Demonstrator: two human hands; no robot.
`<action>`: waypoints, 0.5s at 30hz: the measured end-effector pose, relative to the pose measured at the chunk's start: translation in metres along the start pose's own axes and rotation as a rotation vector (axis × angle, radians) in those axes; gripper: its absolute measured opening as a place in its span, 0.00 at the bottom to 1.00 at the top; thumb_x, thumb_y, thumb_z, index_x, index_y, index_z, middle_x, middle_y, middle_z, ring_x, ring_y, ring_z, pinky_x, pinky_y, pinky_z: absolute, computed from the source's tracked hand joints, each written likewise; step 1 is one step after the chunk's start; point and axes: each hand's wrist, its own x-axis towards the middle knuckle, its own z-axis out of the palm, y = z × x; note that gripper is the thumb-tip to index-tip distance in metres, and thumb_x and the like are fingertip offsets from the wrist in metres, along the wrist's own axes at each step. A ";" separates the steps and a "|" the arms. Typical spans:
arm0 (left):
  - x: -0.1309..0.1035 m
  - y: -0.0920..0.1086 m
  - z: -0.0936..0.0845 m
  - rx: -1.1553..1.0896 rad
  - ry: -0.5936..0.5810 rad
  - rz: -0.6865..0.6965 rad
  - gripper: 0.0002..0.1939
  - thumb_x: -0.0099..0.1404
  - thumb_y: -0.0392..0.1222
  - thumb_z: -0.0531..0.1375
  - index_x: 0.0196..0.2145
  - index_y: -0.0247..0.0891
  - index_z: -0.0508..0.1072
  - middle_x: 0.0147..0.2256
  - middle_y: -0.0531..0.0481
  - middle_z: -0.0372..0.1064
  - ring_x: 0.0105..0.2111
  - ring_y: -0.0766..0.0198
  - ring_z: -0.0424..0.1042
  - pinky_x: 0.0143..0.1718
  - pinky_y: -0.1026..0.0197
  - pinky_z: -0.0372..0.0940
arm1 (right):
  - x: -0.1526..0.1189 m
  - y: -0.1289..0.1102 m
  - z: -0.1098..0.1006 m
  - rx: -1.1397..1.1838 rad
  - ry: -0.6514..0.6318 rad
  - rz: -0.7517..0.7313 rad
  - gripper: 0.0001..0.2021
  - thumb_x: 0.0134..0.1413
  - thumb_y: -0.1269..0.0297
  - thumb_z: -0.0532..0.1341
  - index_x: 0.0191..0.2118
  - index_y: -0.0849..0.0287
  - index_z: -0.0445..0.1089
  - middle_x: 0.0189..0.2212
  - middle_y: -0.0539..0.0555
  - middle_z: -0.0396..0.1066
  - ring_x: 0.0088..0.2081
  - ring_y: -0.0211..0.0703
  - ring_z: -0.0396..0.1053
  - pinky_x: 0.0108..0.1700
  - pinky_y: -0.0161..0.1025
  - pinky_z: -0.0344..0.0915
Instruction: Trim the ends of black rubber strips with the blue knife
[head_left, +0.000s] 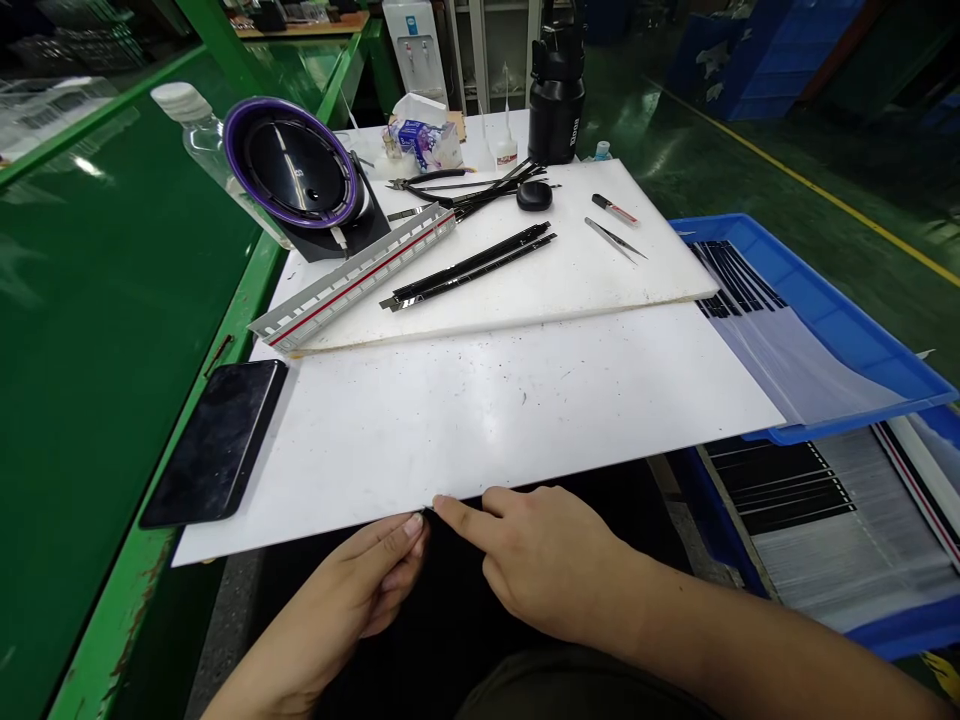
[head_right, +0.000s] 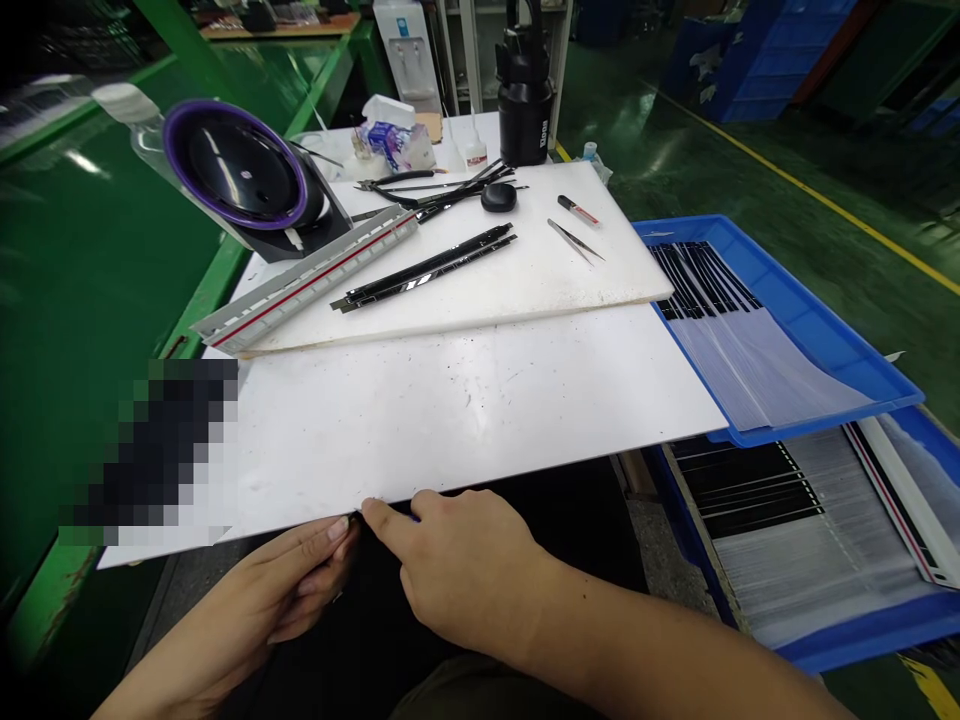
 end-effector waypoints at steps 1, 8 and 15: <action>0.000 0.001 0.001 0.000 -0.002 0.001 0.25 0.58 0.64 0.64 0.26 0.38 0.66 0.21 0.60 0.50 0.20 0.72 0.42 0.18 0.67 0.39 | 0.000 0.000 0.000 0.016 0.002 0.002 0.31 0.61 0.67 0.51 0.69 0.51 0.54 0.41 0.53 0.74 0.29 0.47 0.70 0.26 0.41 0.52; 0.001 -0.002 0.000 -0.006 -0.015 0.017 0.25 0.59 0.64 0.64 0.26 0.38 0.66 0.21 0.60 0.50 0.19 0.73 0.42 0.18 0.68 0.39 | -0.002 0.002 -0.003 0.081 0.016 -0.012 0.30 0.60 0.68 0.51 0.69 0.52 0.56 0.41 0.53 0.74 0.32 0.47 0.71 0.29 0.41 0.58; 0.003 -0.001 0.000 -0.015 0.004 0.039 0.24 0.60 0.62 0.64 0.25 0.38 0.66 0.20 0.60 0.50 0.18 0.74 0.42 0.17 0.70 0.38 | -0.003 -0.005 0.008 -0.064 0.046 0.018 0.31 0.61 0.68 0.52 0.69 0.52 0.54 0.39 0.54 0.73 0.25 0.47 0.68 0.24 0.41 0.53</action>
